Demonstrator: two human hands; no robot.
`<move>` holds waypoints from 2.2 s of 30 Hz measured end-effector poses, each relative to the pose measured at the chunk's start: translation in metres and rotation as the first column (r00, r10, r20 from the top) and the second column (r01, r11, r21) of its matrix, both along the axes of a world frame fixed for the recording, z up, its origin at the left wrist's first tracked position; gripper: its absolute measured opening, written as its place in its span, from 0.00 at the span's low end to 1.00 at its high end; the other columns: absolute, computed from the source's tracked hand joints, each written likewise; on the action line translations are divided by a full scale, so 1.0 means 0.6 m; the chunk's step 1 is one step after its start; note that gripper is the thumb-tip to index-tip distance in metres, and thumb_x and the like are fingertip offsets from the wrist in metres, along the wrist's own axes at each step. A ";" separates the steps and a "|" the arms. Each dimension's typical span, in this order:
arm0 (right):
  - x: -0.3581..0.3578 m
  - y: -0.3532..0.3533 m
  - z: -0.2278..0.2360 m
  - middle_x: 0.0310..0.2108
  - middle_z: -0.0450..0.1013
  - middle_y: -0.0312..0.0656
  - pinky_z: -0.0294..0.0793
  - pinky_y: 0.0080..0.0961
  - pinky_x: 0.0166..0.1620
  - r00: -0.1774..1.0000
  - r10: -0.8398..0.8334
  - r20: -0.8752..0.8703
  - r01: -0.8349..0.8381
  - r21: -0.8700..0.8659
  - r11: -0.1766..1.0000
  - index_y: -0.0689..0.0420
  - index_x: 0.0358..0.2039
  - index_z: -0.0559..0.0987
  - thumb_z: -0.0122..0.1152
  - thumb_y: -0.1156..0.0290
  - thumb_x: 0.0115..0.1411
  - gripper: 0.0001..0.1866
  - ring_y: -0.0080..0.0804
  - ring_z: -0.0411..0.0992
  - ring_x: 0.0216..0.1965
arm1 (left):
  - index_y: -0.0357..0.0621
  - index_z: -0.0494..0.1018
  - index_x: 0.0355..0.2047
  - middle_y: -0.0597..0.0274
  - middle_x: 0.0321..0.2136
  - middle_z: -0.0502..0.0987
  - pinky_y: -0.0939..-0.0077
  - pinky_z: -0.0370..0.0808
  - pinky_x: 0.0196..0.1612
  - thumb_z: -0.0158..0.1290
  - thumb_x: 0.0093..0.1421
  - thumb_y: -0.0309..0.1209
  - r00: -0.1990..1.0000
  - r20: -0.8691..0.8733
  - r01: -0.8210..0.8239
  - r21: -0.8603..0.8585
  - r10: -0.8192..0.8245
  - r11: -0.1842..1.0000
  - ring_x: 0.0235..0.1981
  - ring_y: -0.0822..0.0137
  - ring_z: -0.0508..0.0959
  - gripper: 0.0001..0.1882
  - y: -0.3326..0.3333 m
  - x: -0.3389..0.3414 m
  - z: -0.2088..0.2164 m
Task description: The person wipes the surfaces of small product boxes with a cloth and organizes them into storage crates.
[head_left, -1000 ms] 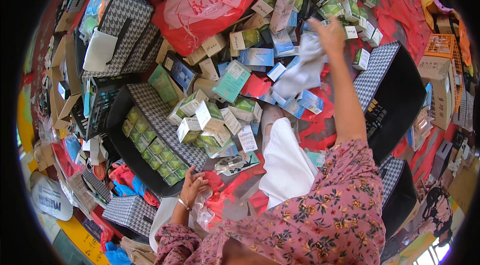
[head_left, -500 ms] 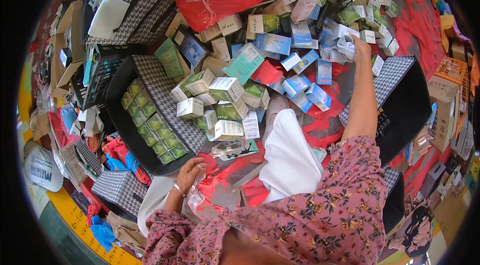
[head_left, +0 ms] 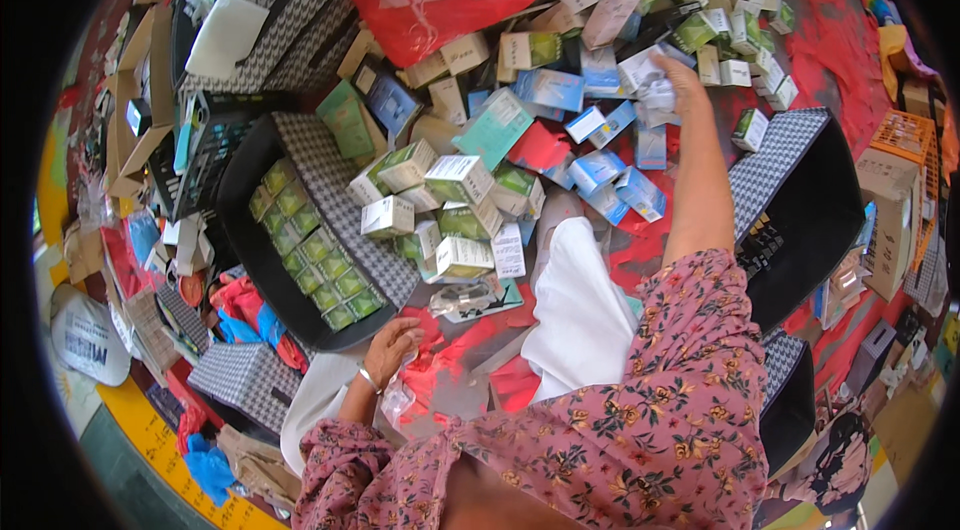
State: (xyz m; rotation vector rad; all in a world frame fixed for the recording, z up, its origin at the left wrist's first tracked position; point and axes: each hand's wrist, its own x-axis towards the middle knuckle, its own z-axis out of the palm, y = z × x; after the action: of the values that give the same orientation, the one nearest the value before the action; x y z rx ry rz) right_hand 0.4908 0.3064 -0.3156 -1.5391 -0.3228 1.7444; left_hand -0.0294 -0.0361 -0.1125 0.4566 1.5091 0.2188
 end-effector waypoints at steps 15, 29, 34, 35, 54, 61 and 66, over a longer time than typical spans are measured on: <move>-0.363 -0.090 0.271 0.27 0.72 0.50 0.70 0.29 0.36 0.589 0.240 0.772 -0.697 0.335 0.634 0.64 0.40 0.72 0.60 0.54 0.47 0.27 0.36 0.72 0.31 | 0.36 0.61 0.48 0.55 0.40 0.70 0.75 0.67 0.45 0.44 0.57 0.34 0.998 0.055 0.004 0.001 -0.005 1.000 0.42 0.65 0.71 0.20 0.011 0.034 0.009; -0.348 -0.014 0.254 0.27 0.73 0.47 0.71 0.30 0.36 0.524 0.385 0.760 -0.823 0.337 0.457 0.60 0.31 0.74 0.65 0.52 0.33 0.28 0.39 0.72 0.29 | 0.37 0.62 0.47 0.58 0.39 0.71 0.79 0.67 0.43 0.46 0.56 0.36 1.000 -0.017 0.004 -0.043 -0.005 0.999 0.40 0.70 0.71 0.21 0.011 0.018 0.021; -0.381 -0.063 0.310 0.36 0.71 0.50 0.68 0.30 0.43 0.642 0.534 0.550 -0.761 0.373 0.531 0.62 0.47 0.68 0.64 0.49 0.41 0.38 0.38 0.71 0.35 | 0.38 0.62 0.48 0.58 0.38 0.71 0.79 0.68 0.41 0.45 0.57 0.36 1.000 0.009 0.017 0.007 -0.017 1.000 0.38 0.69 0.71 0.21 0.018 0.035 0.009; -0.346 -0.032 0.288 0.36 0.72 0.50 0.69 0.29 0.42 0.612 0.294 0.734 -0.686 0.309 0.659 0.61 0.44 0.71 0.62 0.51 0.43 0.32 0.36 0.72 0.35 | 0.38 0.61 0.48 0.58 0.38 0.71 0.80 0.68 0.40 0.45 0.57 0.36 1.000 0.006 -0.011 0.017 0.010 1.000 0.38 0.70 0.71 0.21 0.021 0.040 0.014; 0.041 0.098 0.150 0.38 0.70 0.52 0.69 0.40 0.41 -0.049 0.281 0.958 -0.427 -0.275 0.862 0.57 0.41 0.68 0.68 0.56 0.34 0.33 0.47 0.69 0.41 | 0.35 0.62 0.47 0.57 0.39 0.71 0.78 0.68 0.43 0.44 0.57 0.33 0.998 -0.019 0.066 -0.042 -0.067 0.997 0.39 0.68 0.72 0.19 0.005 0.016 0.020; -0.026 -0.036 0.111 0.28 0.70 0.43 0.69 0.23 0.30 0.660 -0.428 0.617 0.189 0.415 0.890 0.63 0.30 0.70 0.70 0.63 0.35 0.25 0.29 0.69 0.27 | 0.36 0.62 0.47 0.57 0.39 0.71 0.78 0.68 0.42 0.44 0.57 0.32 1.000 -0.020 0.020 -0.002 -0.020 1.000 0.39 0.69 0.72 0.18 0.009 0.007 0.032; -0.273 -0.136 0.225 0.31 0.72 0.42 0.68 0.21 0.41 0.993 0.114 0.017 -0.111 0.386 0.916 0.62 0.40 0.70 0.65 0.67 0.45 0.23 0.27 0.71 0.34 | 0.36 0.63 0.46 0.56 0.38 0.71 0.77 0.68 0.43 0.44 0.56 0.32 1.000 -0.019 0.023 -0.053 -0.024 0.998 0.39 0.68 0.72 0.19 -0.006 0.012 0.012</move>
State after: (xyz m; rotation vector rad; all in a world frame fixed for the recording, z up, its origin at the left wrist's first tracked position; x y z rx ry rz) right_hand 0.3272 0.2248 -0.1803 -1.2469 -0.7211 1.6496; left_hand -0.0224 -0.0394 -0.1051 0.4348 1.5248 0.1560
